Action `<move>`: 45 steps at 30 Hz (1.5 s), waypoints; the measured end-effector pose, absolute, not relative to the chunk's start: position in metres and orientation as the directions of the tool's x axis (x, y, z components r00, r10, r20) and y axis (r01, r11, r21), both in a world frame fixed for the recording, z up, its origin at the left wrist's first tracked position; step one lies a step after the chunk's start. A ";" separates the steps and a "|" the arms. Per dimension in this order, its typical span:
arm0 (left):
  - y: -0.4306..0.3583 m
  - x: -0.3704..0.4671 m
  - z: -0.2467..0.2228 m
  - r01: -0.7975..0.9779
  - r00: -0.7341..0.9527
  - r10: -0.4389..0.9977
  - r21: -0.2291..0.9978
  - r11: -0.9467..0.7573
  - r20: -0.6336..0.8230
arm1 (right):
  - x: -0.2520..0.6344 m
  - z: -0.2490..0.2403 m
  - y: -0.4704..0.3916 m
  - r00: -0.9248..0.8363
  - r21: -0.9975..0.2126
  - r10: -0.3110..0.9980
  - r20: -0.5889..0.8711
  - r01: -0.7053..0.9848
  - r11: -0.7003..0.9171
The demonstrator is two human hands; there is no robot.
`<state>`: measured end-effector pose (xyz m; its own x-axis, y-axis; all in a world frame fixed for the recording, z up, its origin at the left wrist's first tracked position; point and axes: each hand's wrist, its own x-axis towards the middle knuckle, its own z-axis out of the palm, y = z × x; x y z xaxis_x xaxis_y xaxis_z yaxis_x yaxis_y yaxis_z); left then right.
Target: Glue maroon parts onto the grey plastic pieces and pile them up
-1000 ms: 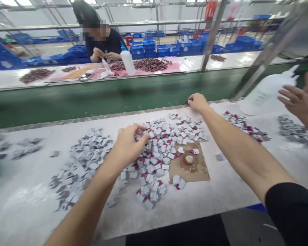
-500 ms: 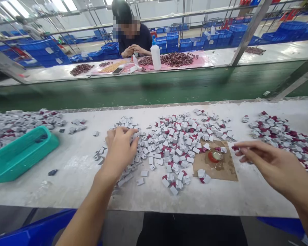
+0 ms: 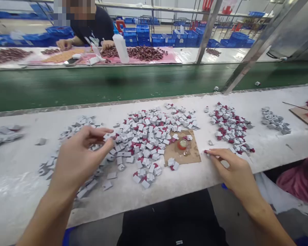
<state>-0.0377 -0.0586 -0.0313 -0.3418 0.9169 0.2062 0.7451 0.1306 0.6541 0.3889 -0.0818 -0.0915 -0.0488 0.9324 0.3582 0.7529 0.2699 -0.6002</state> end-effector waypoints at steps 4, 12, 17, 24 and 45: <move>-0.094 -0.008 -0.043 0.419 -0.378 0.915 0.907 0.031 0.144 | 0.375 -0.082 -0.082 0.070 -0.799 0.960 0.271 0.573 0.183; -0.116 0.054 -0.053 0.193 -0.186 0.982 0.980 0.053 -0.017 | 0.328 -0.060 -0.069 0.012 -0.881 0.955 0.297 0.390 0.269; -0.115 0.075 -0.057 0.088 -0.114 0.989 0.991 0.102 -0.092 | 0.321 -0.062 -0.062 -0.065 -0.809 0.933 0.354 0.480 0.340; -0.109 0.089 -0.063 -0.019 -0.068 0.990 0.992 0.121 -0.122 | 0.319 -0.059 -0.062 -0.033 -0.844 0.946 0.323 0.442 0.304; -0.083 0.131 -0.054 -0.129 0.042 0.996 0.989 0.078 -0.073 | 0.319 -0.047 -0.079 -0.077 -0.995 0.992 0.096 -0.024 0.095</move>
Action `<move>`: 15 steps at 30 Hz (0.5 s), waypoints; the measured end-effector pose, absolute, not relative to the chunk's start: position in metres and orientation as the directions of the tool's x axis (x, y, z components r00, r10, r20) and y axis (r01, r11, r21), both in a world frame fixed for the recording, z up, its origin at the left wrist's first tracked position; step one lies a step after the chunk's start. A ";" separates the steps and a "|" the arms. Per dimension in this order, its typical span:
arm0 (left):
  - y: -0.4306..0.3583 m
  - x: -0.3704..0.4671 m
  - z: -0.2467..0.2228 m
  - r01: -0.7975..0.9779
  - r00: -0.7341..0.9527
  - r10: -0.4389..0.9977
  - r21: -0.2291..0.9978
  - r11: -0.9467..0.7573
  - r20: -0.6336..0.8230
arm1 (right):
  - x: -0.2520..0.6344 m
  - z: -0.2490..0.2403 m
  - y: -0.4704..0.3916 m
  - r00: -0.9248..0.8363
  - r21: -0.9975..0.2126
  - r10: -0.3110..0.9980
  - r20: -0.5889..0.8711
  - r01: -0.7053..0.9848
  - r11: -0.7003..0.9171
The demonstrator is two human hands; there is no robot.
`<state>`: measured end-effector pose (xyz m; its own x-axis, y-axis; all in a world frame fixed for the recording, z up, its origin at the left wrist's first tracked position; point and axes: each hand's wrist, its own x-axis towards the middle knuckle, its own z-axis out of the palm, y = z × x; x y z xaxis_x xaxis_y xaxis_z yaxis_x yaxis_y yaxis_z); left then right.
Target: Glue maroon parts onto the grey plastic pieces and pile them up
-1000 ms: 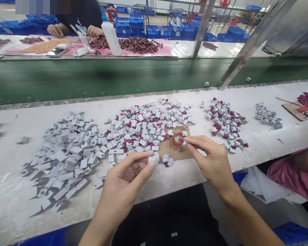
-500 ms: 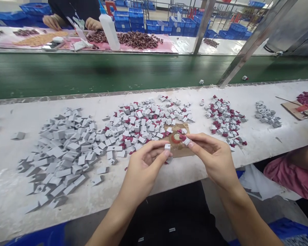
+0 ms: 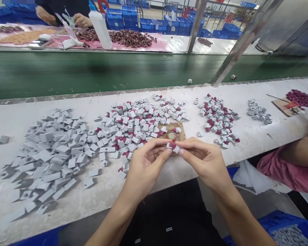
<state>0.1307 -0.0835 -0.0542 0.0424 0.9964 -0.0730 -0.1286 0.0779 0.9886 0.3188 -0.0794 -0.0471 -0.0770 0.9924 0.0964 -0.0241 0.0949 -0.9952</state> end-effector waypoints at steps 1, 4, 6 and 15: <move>-0.084 0.130 -0.052 -0.114 0.050 0.997 0.992 0.057 -0.052 | 0.319 -0.045 -0.079 -0.093 -0.994 0.990 0.105 -0.028 0.103; -0.083 0.125 -0.045 -0.055 0.071 0.997 0.998 0.025 -0.021 | 0.318 -0.041 -0.076 -0.155 -0.995 0.983 0.099 -0.046 0.093; -0.079 0.115 -0.040 0.046 0.082 0.997 0.999 0.011 -0.015 | 0.317 -0.038 -0.068 -0.224 -0.998 0.972 0.064 -0.024 0.061; -0.031 0.005 -0.033 0.747 -0.401 0.897 0.632 0.204 0.185 | 0.333 -0.026 0.113 0.019 -0.691 0.982 0.187 0.713 0.117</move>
